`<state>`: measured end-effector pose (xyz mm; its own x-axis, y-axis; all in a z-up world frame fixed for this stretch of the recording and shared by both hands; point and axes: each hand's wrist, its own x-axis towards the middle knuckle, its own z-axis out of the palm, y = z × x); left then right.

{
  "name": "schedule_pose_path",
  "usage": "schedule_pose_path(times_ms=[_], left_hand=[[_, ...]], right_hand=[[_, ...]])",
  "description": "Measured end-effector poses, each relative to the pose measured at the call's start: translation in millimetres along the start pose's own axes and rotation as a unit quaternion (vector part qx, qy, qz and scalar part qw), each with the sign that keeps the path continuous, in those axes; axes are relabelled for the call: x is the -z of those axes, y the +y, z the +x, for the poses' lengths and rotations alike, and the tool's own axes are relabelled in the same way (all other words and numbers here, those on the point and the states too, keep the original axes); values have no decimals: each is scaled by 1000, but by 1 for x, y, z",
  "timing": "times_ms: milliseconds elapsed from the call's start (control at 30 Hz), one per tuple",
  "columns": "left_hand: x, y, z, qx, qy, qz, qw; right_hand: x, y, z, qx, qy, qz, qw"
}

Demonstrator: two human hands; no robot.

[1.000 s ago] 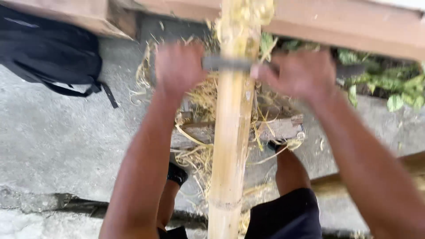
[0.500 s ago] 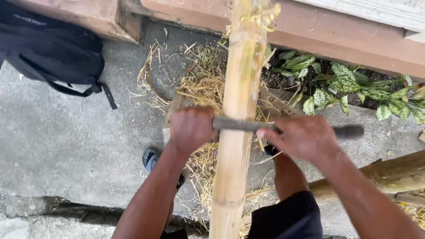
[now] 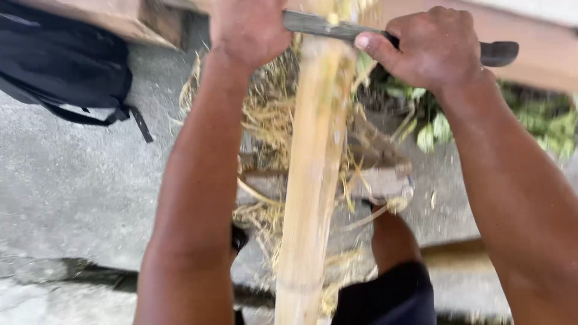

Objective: Scraping the outer layer of a bamboo pole using a machete while it rests on a wooden block.

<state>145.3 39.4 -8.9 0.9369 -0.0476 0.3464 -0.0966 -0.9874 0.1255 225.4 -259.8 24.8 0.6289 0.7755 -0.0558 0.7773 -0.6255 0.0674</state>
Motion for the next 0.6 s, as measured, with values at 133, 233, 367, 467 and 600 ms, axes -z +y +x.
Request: schedule_pose_path(times_ms=[133, 233, 367, 467, 600], left_hand=[[53, 34, -67, 36, -180, -9, 983], [94, 70, -160, 23, -231, -20, 973], [132, 114, -267, -44, -293, -8, 955], [130, 129, -287, -45, -222, -110, 968], [126, 118, -241, -65, -273, -66, 958]], right_hand=[[39, -78, -51, -99, -235, 28, 967], [24, -141, -142, -96, -233, 137, 958], [-10, -215, -276, -38, -47, 268, 962], [-11, -231, -301, -67, -23, 289, 955], [-23, -213, -283, -93, -31, 278, 956]])
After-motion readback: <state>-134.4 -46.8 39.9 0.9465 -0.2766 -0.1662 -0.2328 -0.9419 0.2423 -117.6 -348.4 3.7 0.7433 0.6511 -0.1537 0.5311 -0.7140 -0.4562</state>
